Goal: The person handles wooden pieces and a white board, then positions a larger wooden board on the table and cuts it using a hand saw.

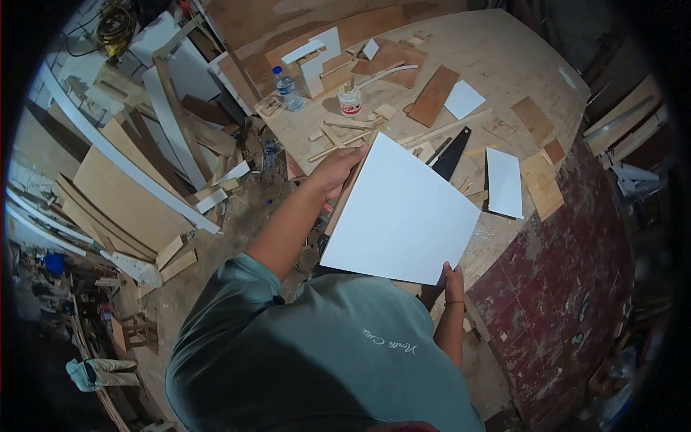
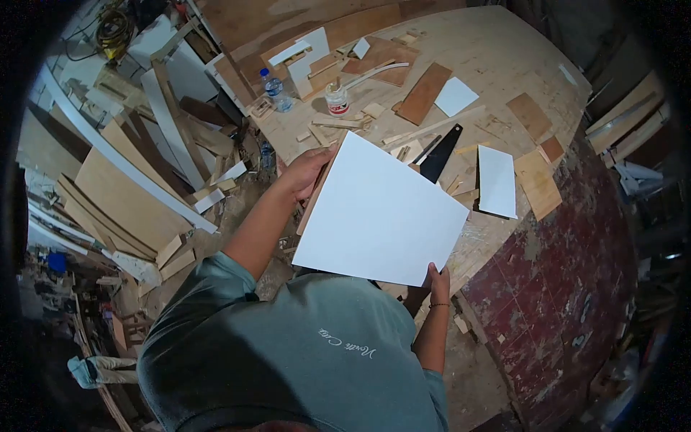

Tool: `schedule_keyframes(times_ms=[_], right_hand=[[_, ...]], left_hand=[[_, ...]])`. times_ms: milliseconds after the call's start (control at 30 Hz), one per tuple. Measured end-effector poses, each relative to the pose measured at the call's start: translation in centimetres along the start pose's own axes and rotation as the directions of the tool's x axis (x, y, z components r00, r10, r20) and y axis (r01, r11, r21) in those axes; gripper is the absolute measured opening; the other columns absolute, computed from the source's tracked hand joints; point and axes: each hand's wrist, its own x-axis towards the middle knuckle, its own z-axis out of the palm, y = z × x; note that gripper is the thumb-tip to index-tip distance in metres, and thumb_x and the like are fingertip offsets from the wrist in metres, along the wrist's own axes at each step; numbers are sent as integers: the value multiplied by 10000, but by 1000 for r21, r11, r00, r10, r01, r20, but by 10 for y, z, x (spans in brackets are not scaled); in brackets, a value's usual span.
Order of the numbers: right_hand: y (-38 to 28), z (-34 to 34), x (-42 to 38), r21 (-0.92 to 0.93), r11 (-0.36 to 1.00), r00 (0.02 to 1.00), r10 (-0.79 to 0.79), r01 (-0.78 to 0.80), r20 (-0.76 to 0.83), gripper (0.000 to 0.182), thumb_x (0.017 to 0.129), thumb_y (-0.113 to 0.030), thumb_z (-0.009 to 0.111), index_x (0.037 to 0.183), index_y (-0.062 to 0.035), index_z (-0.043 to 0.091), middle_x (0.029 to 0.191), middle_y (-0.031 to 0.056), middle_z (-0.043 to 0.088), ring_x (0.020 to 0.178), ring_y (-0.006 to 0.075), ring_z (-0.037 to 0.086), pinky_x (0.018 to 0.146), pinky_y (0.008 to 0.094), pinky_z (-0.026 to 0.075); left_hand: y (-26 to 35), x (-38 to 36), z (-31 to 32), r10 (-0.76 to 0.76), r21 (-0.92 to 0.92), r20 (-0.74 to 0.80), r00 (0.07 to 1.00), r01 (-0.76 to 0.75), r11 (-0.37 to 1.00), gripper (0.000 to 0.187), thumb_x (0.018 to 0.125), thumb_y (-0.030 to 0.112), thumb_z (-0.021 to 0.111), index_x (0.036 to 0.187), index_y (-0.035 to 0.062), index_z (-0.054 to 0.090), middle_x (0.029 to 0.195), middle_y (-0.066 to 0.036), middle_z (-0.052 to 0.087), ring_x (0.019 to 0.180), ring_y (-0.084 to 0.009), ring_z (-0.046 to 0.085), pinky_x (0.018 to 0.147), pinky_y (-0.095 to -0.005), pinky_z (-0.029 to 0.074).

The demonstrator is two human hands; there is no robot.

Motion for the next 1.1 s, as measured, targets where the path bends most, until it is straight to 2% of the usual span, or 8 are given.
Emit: schedule_keyframes(times_ms=[200,267,367,600,700,933,1000,1100], right_hand=[[-1,8,0,-23,1000,998,11,-9,65,431,920,-288,620,1158,65,545,1046,85,623,934,155,575,839,289,455],[-5,10,-3,-32,999,996,30,-28,79,429,921,-288,618,1152,66,545,1048,88,622,931,154,576,835,287,457],[-2,10,-2,-63,998,995,38,-32,92,433,921,-291,617,1150,69,544,1052,95,620,928,156,578,832,285,459],[-1,7,-2,-106,994,995,44,-35,90,478,911,-308,626,1177,78,534,1080,100,618,955,173,580,859,292,456],[1,8,-2,-24,999,996,23,-21,91,461,887,-307,676,1134,63,551,1049,106,619,929,176,570,837,304,467],[-2,10,-5,-61,994,991,95,-89,91,497,905,-313,642,1199,71,533,1106,100,620,987,182,575,881,306,450],[-2,11,-5,-1,999,997,33,-33,73,443,881,-305,687,1097,58,553,1029,110,628,905,187,586,806,310,480],[0,11,-4,-10,1000,999,16,-16,43,462,868,-320,701,1091,56,552,1009,104,626,892,185,583,802,310,477]], left_hand=[[-5,-18,1,64,37,-64,996,-62,997,439,993,350,497,1169,-45,574,1040,-118,668,848,-153,668,735,-301,573],[-6,-23,7,78,129,-132,988,-61,990,486,979,386,518,1191,-49,569,1056,-119,665,876,-147,659,750,-286,557],[-13,-24,9,135,130,-188,973,-111,985,534,970,411,526,1227,-56,555,1085,-125,659,911,-150,650,767,-281,544],[-17,-18,6,125,128,-160,979,-105,986,558,973,411,519,1263,-65,532,1121,-140,648,951,-166,643,795,-295,540],[-17,-17,12,135,105,-158,978,-120,987,531,979,392,513,1265,-55,533,1137,-136,641,976,-173,636,816,-302,536],[-11,-20,16,92,75,-187,978,-79,994,487,993,337,498,1304,-38,497,1204,-127,608,1038,-183,612,861,-321,527],[-12,-20,15,93,79,-175,980,-80,994,489,993,335,499,1309,-38,490,1221,-129,599,1045,-185,609,864,-323,527],[-13,-19,14,108,48,-182,977,-101,994,491,994,334,494,1317,-37,480,1237,-129,587,1046,-186,609,864,-325,529]])
